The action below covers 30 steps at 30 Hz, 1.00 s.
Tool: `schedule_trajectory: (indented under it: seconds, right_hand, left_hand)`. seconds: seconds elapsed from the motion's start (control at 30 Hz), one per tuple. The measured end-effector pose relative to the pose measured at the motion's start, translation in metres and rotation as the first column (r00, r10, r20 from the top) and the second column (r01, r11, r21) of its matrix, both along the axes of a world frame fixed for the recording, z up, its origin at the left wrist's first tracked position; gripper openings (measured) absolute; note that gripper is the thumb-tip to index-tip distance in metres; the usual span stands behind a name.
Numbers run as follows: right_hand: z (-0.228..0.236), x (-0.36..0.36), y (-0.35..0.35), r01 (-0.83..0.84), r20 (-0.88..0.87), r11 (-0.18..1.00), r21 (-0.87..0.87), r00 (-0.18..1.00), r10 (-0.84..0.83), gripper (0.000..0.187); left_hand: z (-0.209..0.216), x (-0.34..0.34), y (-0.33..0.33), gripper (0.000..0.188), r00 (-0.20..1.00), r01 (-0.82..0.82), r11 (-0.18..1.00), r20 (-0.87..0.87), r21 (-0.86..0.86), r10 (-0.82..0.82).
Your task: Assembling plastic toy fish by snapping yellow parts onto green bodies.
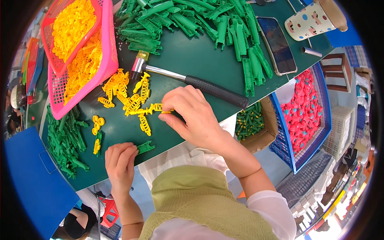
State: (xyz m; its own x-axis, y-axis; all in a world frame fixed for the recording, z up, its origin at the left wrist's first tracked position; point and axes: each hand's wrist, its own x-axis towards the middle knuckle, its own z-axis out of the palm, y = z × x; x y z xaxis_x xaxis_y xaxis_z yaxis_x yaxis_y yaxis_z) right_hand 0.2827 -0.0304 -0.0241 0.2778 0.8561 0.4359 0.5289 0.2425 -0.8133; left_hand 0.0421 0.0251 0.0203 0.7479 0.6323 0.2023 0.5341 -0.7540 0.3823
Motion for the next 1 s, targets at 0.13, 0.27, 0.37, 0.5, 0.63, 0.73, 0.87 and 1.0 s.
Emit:
schedule_trajectory:
  seconds: [0.13,0.27,0.37,0.5,0.63,0.73,0.87,1.0]
  right_hand:
    - [0.000,-0.001,0.001,-0.008,0.038,1.000,-0.017,0.999,0.009,0.024]
    - [0.002,-0.003,0.000,-0.035,0.046,0.997,-0.065,0.998,0.038,0.025]
    - [0.003,-0.006,0.004,-0.006,0.134,0.998,-0.059,0.991,0.014,0.028]
    - [0.007,-0.006,0.000,0.038,0.141,0.996,-0.078,0.990,-0.027,0.026]
    - [0.005,-0.004,-0.002,0.022,0.136,0.995,-0.098,0.991,-0.008,0.024]
    - [0.014,-0.013,-0.007,0.011,0.133,0.997,-0.075,0.991,-0.001,0.026]
    - [0.031,-0.033,-0.016,-0.134,0.234,0.985,-0.112,0.959,0.157,0.041]
    - [0.032,-0.050,-0.014,-0.256,0.259,0.955,-0.150,0.922,0.288,0.040]
  left_hand:
    - [0.003,-0.013,-0.002,0.023,0.994,-0.088,0.996,0.061,0.008,0.087]
    - [0.004,-0.027,-0.007,0.027,0.982,-0.167,0.985,0.089,-0.029,0.169]
    - [0.001,-0.030,-0.012,0.031,0.975,-0.193,0.981,0.102,-0.034,0.196]
    - [-0.008,-0.033,-0.010,0.036,0.960,-0.207,0.978,0.188,-0.027,0.208]
    - [-0.006,-0.042,-0.013,0.039,0.961,-0.214,0.976,0.169,-0.050,0.219]
    - [-0.009,-0.049,-0.015,0.040,0.947,-0.240,0.968,0.202,-0.077,0.251]
    - [-0.018,-0.043,-0.015,0.037,0.921,-0.222,0.968,0.302,-0.116,0.247]
    - [-0.020,-0.033,-0.010,0.035,0.940,-0.143,0.980,0.292,-0.138,0.178]
